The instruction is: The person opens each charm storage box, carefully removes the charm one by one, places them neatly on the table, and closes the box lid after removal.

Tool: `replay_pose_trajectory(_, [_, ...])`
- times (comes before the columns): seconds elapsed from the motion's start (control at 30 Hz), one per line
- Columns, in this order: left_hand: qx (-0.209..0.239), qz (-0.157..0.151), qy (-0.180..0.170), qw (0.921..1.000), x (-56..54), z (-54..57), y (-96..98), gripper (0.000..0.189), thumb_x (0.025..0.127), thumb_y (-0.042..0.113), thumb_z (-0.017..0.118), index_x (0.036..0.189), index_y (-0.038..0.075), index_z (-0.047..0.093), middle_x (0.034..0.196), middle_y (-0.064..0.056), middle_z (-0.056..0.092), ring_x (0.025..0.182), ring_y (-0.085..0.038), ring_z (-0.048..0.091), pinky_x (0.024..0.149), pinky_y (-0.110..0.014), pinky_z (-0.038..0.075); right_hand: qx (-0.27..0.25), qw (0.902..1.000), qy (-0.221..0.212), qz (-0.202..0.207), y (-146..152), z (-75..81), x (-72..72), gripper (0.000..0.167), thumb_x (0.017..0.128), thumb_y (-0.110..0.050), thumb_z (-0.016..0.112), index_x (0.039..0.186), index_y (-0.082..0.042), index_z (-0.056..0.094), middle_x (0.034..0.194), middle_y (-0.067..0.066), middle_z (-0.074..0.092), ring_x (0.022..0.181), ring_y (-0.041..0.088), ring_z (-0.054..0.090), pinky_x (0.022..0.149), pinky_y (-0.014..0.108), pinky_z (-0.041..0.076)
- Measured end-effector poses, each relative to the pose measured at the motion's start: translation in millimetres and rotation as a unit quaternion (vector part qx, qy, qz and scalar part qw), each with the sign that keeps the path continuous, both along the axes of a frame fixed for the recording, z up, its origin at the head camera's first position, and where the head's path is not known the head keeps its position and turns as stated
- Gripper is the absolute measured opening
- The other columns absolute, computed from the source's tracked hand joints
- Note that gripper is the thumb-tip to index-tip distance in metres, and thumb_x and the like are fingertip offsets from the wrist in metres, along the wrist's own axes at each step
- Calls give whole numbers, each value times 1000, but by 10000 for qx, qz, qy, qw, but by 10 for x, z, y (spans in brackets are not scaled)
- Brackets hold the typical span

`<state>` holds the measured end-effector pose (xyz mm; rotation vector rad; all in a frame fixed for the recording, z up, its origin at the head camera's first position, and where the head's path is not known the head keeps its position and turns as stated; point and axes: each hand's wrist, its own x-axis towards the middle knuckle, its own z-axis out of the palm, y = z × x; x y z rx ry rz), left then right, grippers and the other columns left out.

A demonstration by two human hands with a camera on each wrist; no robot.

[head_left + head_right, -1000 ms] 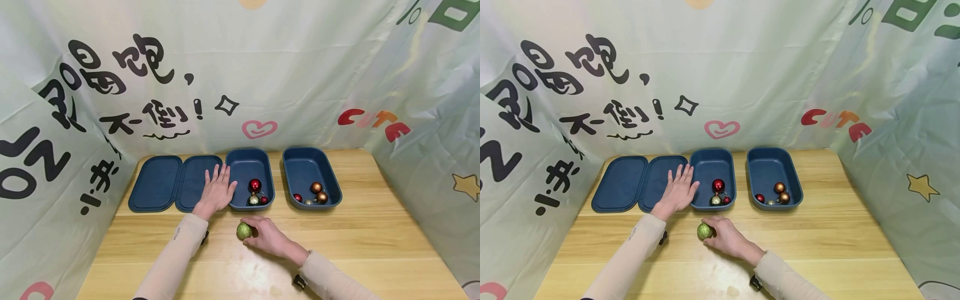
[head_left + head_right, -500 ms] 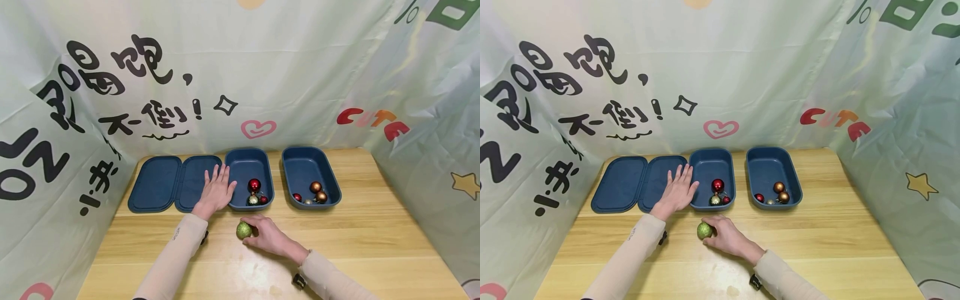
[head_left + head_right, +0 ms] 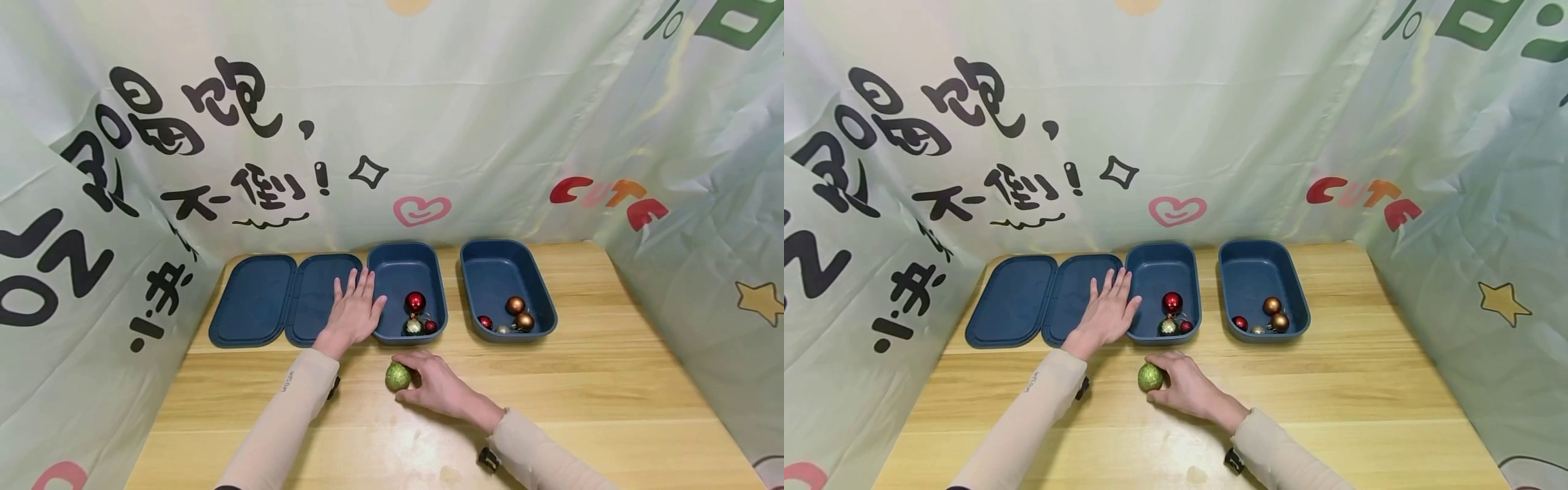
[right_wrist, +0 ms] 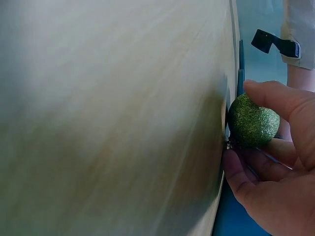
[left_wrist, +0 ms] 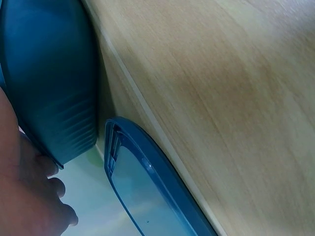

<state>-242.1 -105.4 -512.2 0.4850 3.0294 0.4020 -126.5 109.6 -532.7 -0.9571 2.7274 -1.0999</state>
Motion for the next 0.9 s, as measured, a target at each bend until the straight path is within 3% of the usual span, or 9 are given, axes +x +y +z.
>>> replay_pose_trajectory(0.57, [-6, -1, 76, 10000, 8, 4, -6, 69, 115, 51, 24, 170, 8, 20, 178, -12, 15, 166, -37, 10, 131, -65, 2, -174, 9998, 2, -66, -23, 104, 34, 64, 83, -19, 92, 137, 3, 67, 130, 13, 72, 115, 26, 70, 96, 36, 61])
replay_pose_trajectory(0.73, [-17, -11, 74, 10000, 10, 6, -5, 69, 115, 51, 24, 170, 8, 20, 178, -12, 15, 166, -36, 10, 131, -64, 2, -214, 9997, -67, 7, -7, 308, 11, 59, 86, -21, 89, 136, 1, 68, 134, 14, 71, 122, 28, 69, 103, 41, 59])
replay_pose_trajectory(0.9, [29, -5, 73, 10000, 7, 7, 0, 68, 115, 48, 28, 169, 7, 21, 177, -13, 16, 165, -37, 10, 131, -65, 1, -569, 9983, 22, -101, 63, 556, -147, 47, 87, -16, 86, 130, -2, 72, 132, 14, 72, 118, 29, 71, 100, 42, 60])
